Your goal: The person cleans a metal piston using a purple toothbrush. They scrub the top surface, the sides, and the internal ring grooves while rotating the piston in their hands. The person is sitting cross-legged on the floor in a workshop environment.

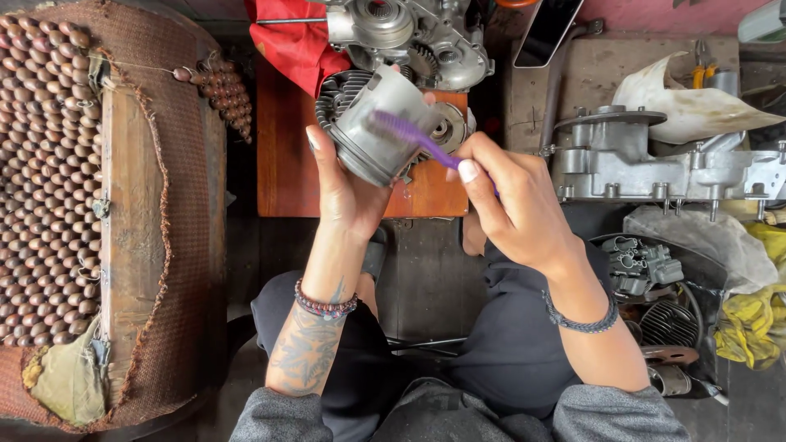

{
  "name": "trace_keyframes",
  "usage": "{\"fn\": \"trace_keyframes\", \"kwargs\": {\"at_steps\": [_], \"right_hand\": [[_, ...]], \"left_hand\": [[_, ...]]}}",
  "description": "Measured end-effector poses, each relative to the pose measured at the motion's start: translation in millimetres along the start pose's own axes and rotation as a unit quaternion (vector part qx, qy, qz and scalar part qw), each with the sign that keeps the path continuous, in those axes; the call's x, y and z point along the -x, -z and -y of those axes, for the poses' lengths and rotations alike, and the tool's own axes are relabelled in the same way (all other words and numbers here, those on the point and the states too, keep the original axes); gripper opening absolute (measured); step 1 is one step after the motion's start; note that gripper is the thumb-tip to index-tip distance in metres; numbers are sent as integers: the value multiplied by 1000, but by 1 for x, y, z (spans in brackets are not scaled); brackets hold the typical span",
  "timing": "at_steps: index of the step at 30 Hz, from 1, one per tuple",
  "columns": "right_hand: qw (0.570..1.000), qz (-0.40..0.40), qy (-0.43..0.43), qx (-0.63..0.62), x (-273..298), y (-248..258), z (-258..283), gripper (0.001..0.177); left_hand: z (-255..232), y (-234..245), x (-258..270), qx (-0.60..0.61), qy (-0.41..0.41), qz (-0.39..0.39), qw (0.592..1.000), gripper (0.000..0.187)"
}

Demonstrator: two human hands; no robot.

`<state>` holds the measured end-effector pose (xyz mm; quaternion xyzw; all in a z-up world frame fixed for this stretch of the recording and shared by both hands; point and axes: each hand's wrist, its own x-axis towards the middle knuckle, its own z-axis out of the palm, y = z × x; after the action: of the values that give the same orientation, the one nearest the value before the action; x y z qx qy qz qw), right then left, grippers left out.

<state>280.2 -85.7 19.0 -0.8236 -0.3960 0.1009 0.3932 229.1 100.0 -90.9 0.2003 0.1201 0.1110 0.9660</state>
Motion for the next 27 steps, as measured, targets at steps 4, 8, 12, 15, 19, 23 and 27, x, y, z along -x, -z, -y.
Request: {"fn": "trace_keyframes", "kwargs": {"at_steps": [4,8,12,15,19,23,27], "right_hand": [[999,25,16,15,-2,-1,-1,36],[1000,-16,16,10,-3,3,-4,31],[999,-6,43,22,0,-3,-1,29],[998,38,23,35,4,-4,-3,25],[1000,-29,8,9,9,-8,-15,17],[999,-14,38,-3,15,-21,-14,13],[998,-63,13,-17,18,-3,-24,14]], "left_hand": [[-15,-32,13,-11,11,11,1000,99],[-21,-43,17,52,35,31,998,101],[-16,-42,15,-9,13,38,999,92],[-16,-41,15,125,33,76,989,88],[-2,-57,14,46,-13,-8,999,88],[16,-29,-2,-43,-105,-28,993,87],[9,-44,12,-179,-199,67,961,89]]}}
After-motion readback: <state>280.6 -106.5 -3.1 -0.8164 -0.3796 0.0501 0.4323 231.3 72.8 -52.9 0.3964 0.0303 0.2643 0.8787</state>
